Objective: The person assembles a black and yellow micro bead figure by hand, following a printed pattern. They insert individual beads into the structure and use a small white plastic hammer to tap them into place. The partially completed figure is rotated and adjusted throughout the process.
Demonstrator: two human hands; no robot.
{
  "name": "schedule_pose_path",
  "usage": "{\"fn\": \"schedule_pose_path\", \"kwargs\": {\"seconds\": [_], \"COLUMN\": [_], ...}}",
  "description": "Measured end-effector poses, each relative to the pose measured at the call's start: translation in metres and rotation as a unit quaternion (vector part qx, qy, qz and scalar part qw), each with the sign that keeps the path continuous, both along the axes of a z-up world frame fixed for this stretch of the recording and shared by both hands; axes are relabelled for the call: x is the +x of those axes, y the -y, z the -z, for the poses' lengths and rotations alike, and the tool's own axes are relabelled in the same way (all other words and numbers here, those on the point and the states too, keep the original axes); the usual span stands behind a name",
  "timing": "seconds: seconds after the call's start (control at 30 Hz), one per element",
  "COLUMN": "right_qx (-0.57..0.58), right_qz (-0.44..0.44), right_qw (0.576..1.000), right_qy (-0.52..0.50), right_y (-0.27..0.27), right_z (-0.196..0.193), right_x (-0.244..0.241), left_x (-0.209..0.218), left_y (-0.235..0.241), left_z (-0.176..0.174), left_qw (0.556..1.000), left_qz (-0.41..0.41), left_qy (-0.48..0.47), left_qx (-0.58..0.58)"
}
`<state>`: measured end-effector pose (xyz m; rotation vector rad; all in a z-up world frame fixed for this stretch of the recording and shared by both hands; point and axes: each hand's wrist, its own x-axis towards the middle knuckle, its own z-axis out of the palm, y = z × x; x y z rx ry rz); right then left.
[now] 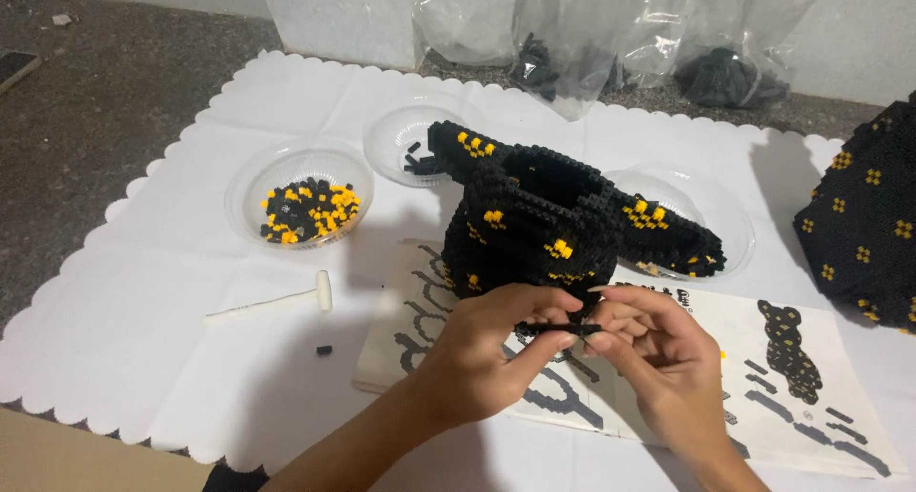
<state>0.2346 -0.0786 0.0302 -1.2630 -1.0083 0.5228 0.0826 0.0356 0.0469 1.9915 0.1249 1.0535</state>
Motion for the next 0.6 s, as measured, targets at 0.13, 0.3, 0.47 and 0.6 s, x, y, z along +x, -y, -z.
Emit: {"fn": "schedule_pose_path", "kwargs": {"seconds": [0.13,0.3,0.47,0.6], "right_qx": [-0.006,-0.014,-0.042,-0.037], "right_qz": [0.002,0.008,0.047,0.04], "right_qw": [1.0,0.997,0.993,0.996], "right_qy": [0.001,-0.078,-0.103,-0.07], "right_y": [-0.006,-0.007,-0.009,-0.01], "right_z": [-0.006,-0.004,-0.001,-0.007], "right_x": [-0.004,-0.009,-0.014,-0.016], "left_x": [0.002,0.001,0.008,0.012], "left_y": [-0.004,0.001,0.004,0.008], "left_z": [-0.002,-0.008,0.01,0.017], "left_qw": [0.996,0.987,0.969,0.956], "left_qz": [-0.002,-0.039,-0.097,-0.13], "left_qy": [0.006,0.006,-0.016,-0.017], "left_qx": [0.085,0.156,0.226,0.262]}}
